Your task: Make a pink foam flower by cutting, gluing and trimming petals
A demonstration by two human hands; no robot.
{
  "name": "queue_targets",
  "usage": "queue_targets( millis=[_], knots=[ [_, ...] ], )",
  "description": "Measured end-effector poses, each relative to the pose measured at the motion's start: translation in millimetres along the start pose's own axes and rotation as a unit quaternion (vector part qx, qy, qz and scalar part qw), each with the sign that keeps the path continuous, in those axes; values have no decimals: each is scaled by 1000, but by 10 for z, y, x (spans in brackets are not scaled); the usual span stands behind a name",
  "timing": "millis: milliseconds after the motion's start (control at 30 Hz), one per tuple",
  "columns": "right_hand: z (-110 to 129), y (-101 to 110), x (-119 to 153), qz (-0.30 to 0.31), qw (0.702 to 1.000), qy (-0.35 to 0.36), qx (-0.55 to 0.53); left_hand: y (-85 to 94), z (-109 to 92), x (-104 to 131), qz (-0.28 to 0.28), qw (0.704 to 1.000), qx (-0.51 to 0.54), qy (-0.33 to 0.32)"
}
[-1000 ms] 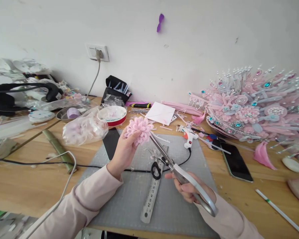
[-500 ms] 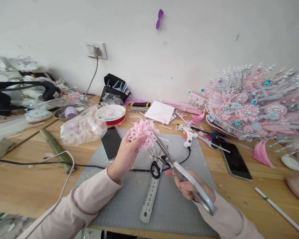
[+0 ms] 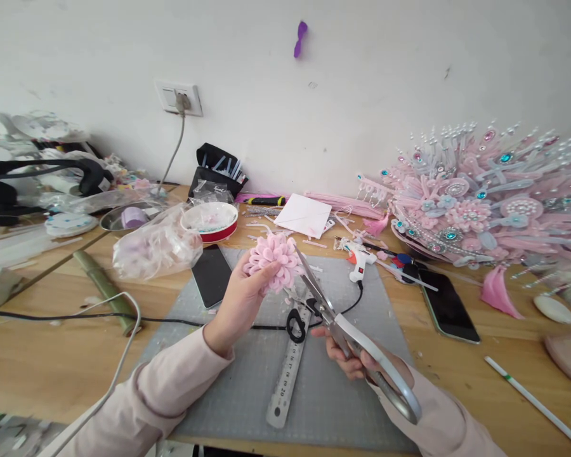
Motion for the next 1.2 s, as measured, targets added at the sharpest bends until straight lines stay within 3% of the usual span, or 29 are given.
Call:
queue_targets(
  millis=[167, 467, 633, 767, 1100, 1200],
  knots=[
    [-2, -4, -11, 5, 1000, -1, -1, -2, 4, 29, -2, 1000, -13, -6],
    [18, 36, 0, -53, 998, 26, 17, -56, 51, 126, 8, 1000, -25, 10],
    [-13, 25, -48, -46, 998, -12, 31, -21, 9, 113, -15, 999, -14, -25],
    [22, 25, 3, -64, 998, 11, -15, 5, -16, 111, -29, 999, -8, -44],
    [19, 14, 19, -54, 998, 16, -38, -4, 68, 175, -10, 999, -30, -34],
    [37, -29, 3, -15, 999, 30, -5, 4, 80, 175, -10, 999, -32, -35]
  ],
)
Point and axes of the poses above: each hand's wrist, its own x-axis away from the middle knuckle, its own y-axis out of the back of the hand, z = x × y, the point moved 8 cm from there along -x, towards the middle knuckle, and after that the axes turned 11 degrees about -y, right-handed, at the moved point
